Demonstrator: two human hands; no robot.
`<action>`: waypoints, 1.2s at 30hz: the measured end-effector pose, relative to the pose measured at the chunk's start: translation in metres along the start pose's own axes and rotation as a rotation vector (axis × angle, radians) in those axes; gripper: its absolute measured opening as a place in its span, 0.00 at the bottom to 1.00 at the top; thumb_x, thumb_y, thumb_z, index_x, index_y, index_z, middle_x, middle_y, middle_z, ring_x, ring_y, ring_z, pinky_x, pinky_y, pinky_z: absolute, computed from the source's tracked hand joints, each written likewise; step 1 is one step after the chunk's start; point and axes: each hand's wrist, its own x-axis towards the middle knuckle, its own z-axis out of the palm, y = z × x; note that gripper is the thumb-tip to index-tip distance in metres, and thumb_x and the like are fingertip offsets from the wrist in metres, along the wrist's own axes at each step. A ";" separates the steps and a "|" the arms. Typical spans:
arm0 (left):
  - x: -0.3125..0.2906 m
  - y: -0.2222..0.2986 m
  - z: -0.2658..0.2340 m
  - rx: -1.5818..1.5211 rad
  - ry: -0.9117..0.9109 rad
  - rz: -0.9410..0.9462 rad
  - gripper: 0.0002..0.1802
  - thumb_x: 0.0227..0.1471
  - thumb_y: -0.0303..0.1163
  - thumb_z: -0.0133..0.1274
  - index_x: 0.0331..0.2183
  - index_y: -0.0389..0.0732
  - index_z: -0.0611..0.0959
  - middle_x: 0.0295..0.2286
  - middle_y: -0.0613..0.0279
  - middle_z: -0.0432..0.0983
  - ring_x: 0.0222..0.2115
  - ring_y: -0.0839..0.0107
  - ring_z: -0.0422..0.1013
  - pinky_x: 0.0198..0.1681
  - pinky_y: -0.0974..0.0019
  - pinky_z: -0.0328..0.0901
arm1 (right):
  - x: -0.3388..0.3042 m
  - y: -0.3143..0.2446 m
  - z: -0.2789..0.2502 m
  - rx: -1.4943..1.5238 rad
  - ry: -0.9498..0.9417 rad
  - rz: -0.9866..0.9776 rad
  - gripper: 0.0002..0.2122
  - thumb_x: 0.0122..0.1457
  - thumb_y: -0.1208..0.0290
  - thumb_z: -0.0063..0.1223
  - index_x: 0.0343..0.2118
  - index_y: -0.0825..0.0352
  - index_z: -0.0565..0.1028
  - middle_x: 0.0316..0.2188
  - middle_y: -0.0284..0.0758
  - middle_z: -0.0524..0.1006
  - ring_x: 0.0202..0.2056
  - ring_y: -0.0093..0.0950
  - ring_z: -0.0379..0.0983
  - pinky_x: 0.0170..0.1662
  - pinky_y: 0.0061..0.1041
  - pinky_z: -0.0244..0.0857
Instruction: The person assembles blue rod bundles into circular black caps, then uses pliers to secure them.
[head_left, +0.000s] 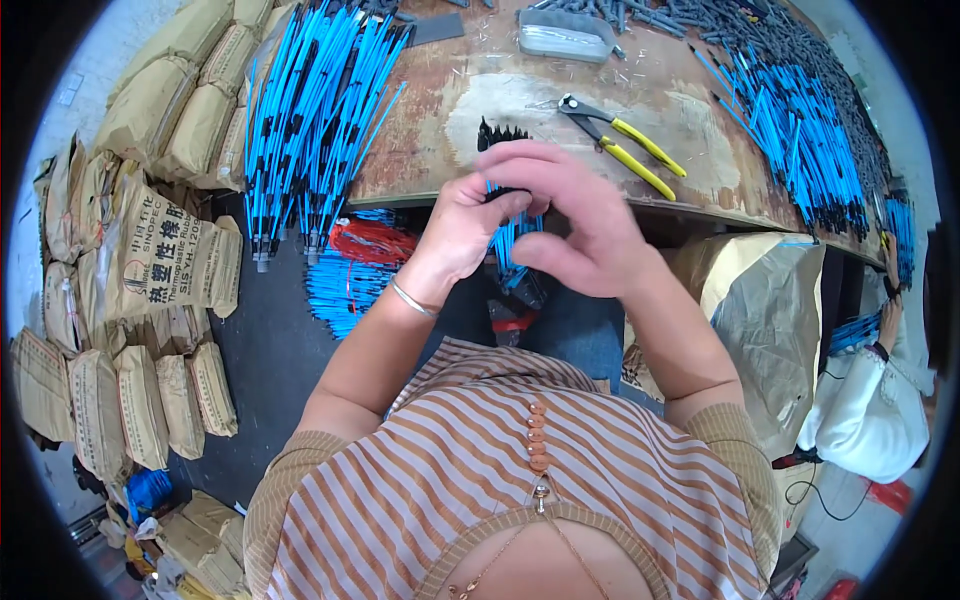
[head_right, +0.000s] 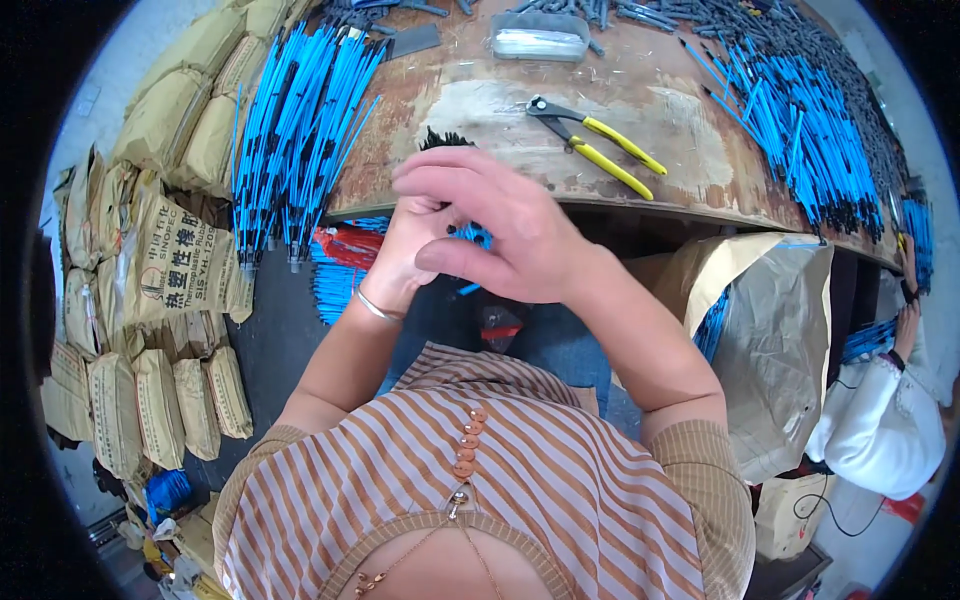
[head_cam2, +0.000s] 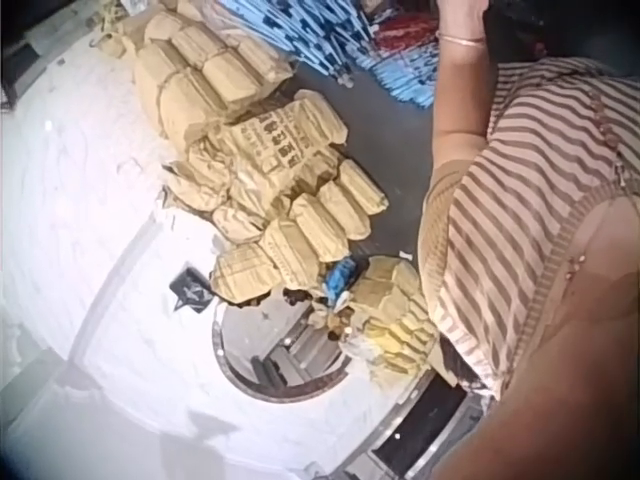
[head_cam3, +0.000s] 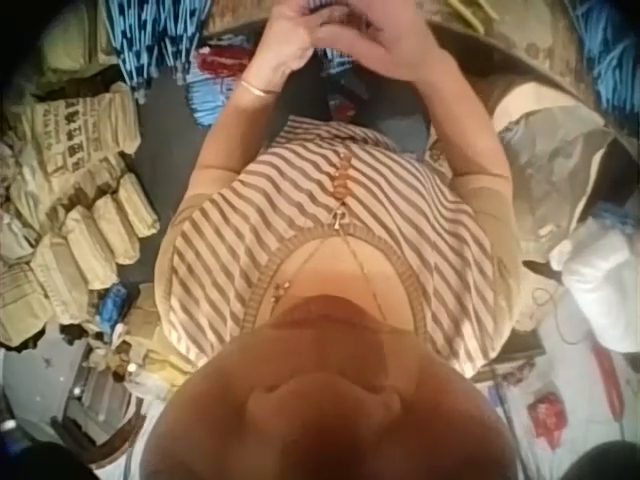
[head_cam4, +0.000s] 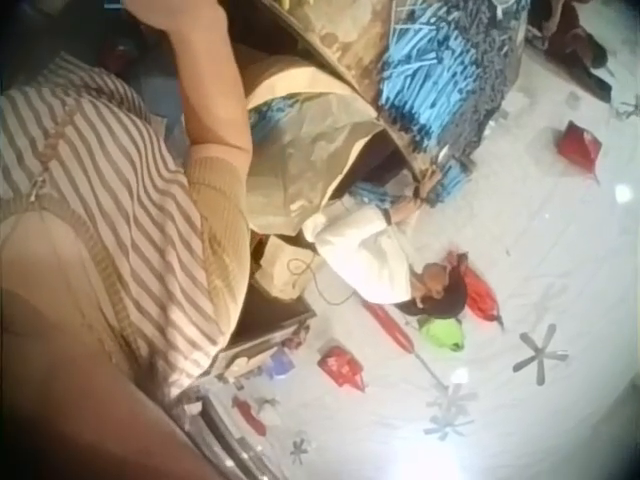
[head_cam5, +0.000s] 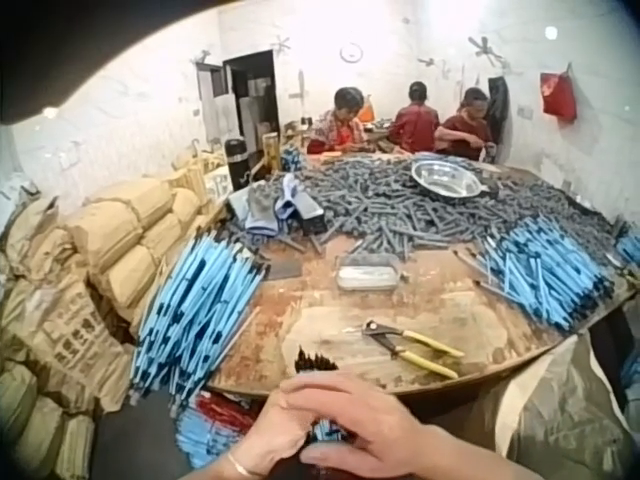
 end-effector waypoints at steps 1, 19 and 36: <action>-0.001 0.001 0.002 0.042 0.006 0.012 0.10 0.49 0.18 0.48 0.36 0.34 0.79 0.30 0.59 0.77 0.31 0.73 0.73 0.38 0.70 0.67 | -0.002 -0.002 0.004 0.041 0.013 0.053 0.21 0.52 0.65 0.53 0.47 0.71 0.66 0.46 0.40 0.69 0.46 0.28 0.65 0.47 0.25 0.61; 0.026 0.011 -0.019 0.019 -0.095 -0.008 0.10 0.49 0.19 0.50 0.37 0.35 0.79 0.31 0.58 0.77 0.35 0.72 0.73 0.41 0.70 0.67 | 0.100 0.205 -0.122 -0.916 -0.102 0.478 0.07 0.50 0.68 0.51 0.28 0.66 0.77 0.27 0.42 0.77 0.29 0.33 0.75 0.35 0.31 0.67; 0.024 0.013 -0.017 -0.192 0.048 -0.171 0.07 0.49 0.24 0.53 0.33 0.35 0.79 0.27 0.59 0.77 0.29 0.71 0.74 0.35 0.68 0.69 | 0.078 0.117 -0.085 -0.486 0.180 0.509 0.08 0.51 0.68 0.52 0.28 0.67 0.77 0.22 0.38 0.76 0.23 0.31 0.72 0.32 0.25 0.66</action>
